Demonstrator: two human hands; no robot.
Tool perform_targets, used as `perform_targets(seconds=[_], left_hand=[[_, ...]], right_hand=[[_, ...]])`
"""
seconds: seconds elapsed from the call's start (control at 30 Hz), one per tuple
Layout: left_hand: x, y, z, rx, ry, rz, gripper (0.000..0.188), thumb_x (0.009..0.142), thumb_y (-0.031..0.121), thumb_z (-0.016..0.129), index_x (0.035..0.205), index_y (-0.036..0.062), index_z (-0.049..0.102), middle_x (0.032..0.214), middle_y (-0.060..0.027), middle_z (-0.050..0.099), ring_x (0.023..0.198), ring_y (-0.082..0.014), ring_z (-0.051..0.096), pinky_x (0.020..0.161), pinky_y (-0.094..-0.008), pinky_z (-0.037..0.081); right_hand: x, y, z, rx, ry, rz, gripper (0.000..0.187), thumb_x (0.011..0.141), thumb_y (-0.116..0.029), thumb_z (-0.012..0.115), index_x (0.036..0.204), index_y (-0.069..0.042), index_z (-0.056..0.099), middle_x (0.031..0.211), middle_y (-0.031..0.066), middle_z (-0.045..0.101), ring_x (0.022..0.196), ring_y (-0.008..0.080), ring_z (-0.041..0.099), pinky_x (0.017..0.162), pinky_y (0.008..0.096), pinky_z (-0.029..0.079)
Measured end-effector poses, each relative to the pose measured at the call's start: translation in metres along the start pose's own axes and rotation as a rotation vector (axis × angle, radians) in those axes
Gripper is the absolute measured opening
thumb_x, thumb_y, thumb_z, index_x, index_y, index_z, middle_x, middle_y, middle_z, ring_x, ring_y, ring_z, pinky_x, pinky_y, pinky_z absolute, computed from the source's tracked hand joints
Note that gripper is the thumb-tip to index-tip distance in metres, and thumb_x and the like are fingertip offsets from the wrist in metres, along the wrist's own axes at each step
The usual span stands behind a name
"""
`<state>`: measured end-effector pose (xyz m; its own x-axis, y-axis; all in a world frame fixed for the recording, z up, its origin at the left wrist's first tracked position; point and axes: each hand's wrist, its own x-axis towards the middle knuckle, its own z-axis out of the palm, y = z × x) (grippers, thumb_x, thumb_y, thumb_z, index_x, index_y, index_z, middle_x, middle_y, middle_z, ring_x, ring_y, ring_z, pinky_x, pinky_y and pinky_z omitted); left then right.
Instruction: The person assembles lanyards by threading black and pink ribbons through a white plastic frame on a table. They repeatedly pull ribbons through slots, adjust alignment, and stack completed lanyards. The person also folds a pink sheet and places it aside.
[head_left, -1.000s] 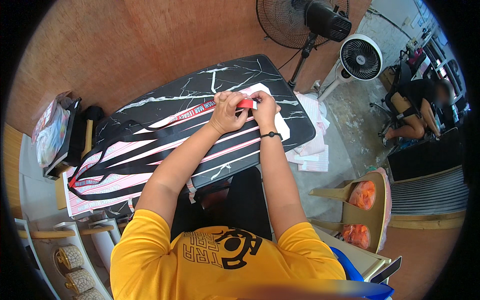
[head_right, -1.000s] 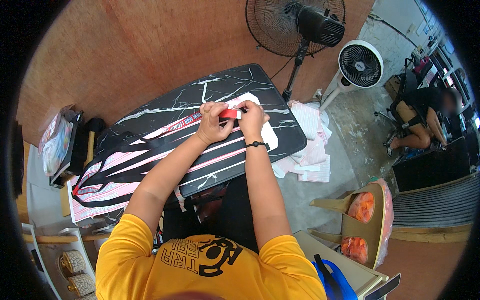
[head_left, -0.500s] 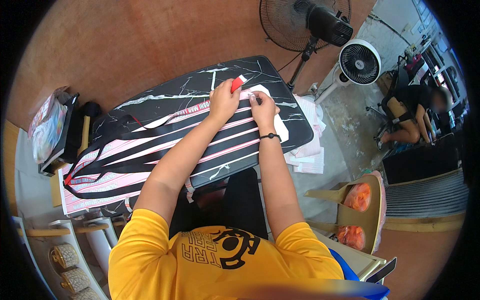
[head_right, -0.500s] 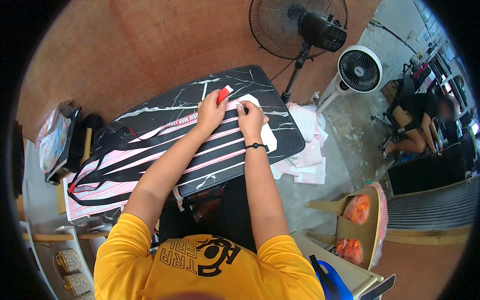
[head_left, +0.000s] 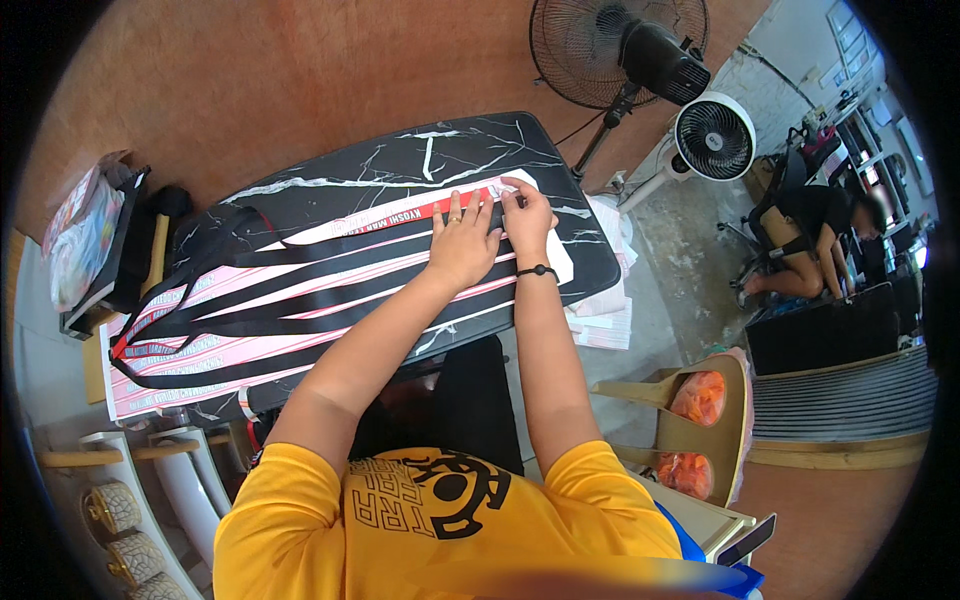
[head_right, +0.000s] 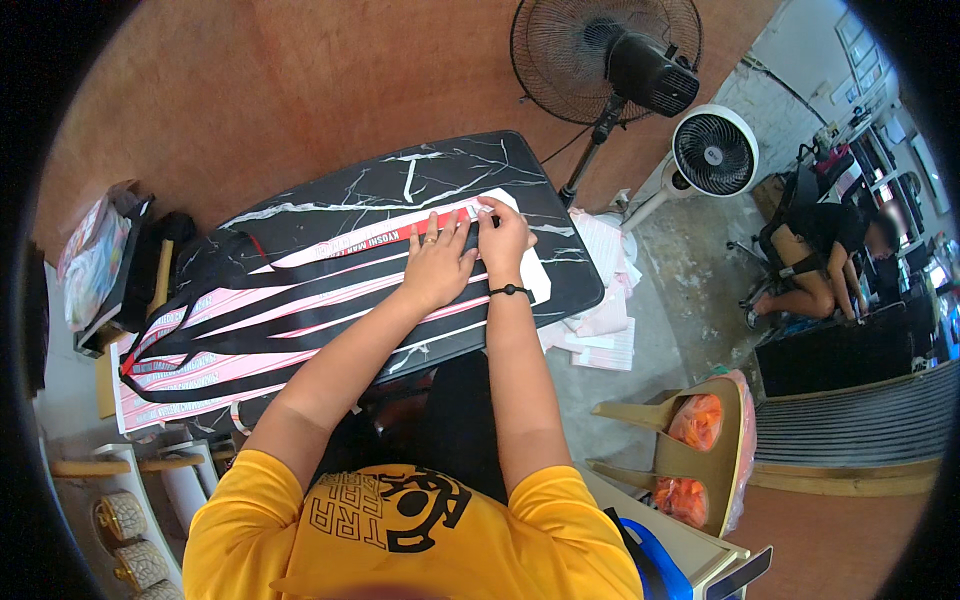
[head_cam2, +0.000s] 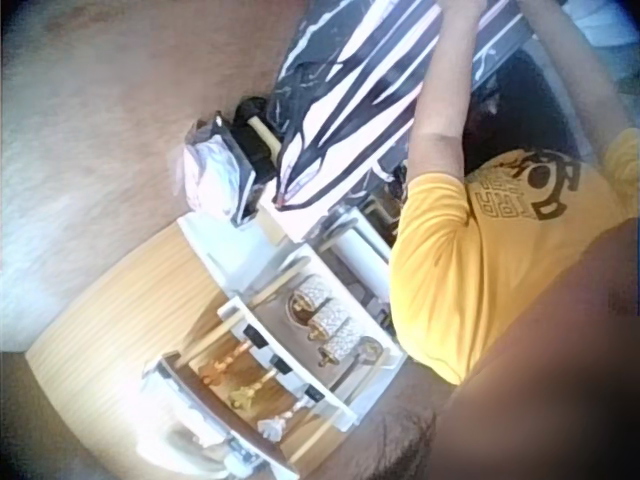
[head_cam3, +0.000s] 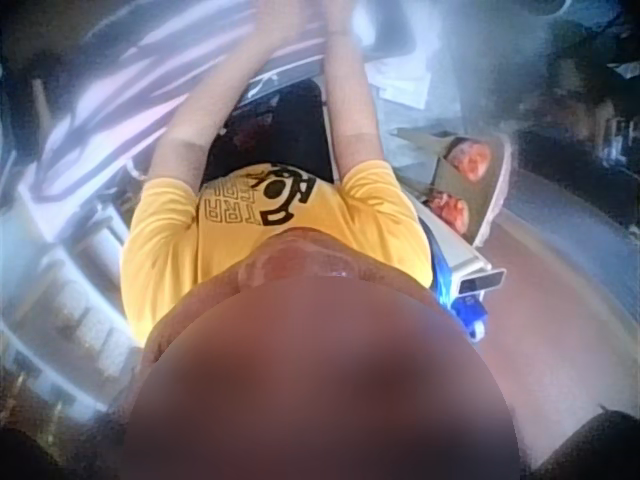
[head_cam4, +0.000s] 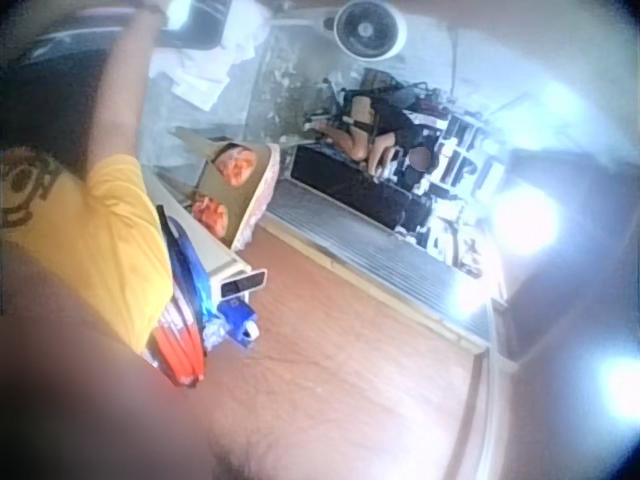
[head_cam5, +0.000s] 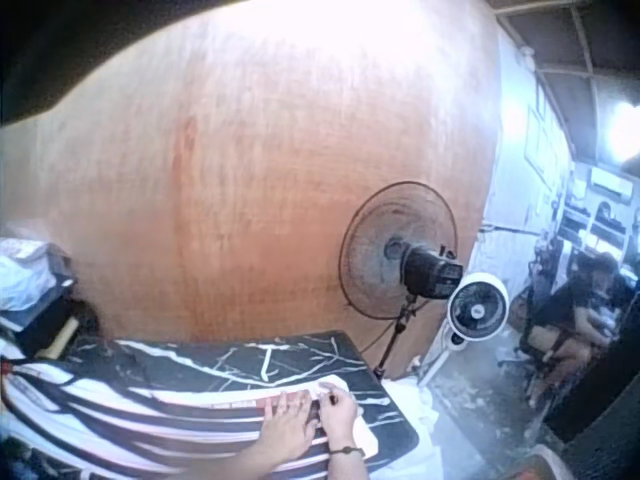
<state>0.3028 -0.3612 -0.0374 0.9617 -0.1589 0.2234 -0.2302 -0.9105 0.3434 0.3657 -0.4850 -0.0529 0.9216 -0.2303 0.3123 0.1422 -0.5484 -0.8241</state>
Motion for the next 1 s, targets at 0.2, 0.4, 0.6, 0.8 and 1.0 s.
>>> perform_targets(seconds=[0.2,0.4,0.6,0.8,1.0], left_hand=[[-0.003,0.001,0.002,0.056,-0.037,-0.008,0.059,0.100,0.041,0.044,0.153,0.0181,0.036,0.161,-0.0137,0.028,0.149,-0.0421,0.020,0.118,-0.0628,0.010],[-0.003,0.002,0.002,0.071,-0.044,-0.022,0.056,0.100,0.041,0.042,0.153,0.0253,0.037,0.161,-0.0129,0.028,0.149,-0.0424,0.019,0.117,-0.0658,0.009],[-0.002,0.003,0.001,0.080,-0.058,-0.041,0.055,0.100,0.040,0.042,0.153,0.0256,0.036,0.162,-0.0117,0.026,0.150,-0.0393,0.017,0.117,-0.0659,0.010],[-0.003,0.004,-0.001,0.070,-0.084,-0.063,0.055,0.101,0.040,0.040,0.154,0.0254,0.035,0.163,-0.0102,0.024,0.151,-0.0386,0.017,0.117,-0.0652,0.010],[-0.002,0.004,-0.001,0.096,-0.103,-0.063,0.054,0.102,0.040,0.037,0.154,0.0251,0.034,0.164,-0.0096,0.022,0.151,-0.0383,0.016,0.118,-0.0649,0.009]], right_hand=[[0.001,0.003,0.001,-0.096,0.052,-0.018,0.007,0.082,-0.022,0.075,0.088,-0.019,0.076,0.096,0.0002,0.069,0.101,0.0239,0.059,0.086,0.0478,0.038],[0.000,0.001,-0.011,-0.058,0.042,-0.038,0.006,0.080,-0.021,0.077,0.085,-0.018,0.076,0.109,0.0027,0.065,0.108,0.0285,0.055,0.092,0.0486,0.040],[-0.012,-0.009,-0.044,-0.174,-0.031,-0.062,0.008,0.080,-0.015,0.075,0.088,-0.013,0.077,0.109,0.0108,0.064,0.110,0.0294,0.056,0.097,0.0421,0.043],[-0.024,-0.007,-0.066,-0.089,-0.058,-0.075,0.008,0.081,-0.009,0.074,0.088,-0.007,0.076,0.101,0.0116,0.065,0.102,0.0264,0.059,0.091,0.0362,0.045],[-0.039,0.007,-0.088,0.105,-0.140,0.045,0.010,0.085,-0.008,0.072,0.092,-0.002,0.073,0.096,0.0039,0.060,0.088,0.0136,0.053,0.080,0.0280,0.044]])
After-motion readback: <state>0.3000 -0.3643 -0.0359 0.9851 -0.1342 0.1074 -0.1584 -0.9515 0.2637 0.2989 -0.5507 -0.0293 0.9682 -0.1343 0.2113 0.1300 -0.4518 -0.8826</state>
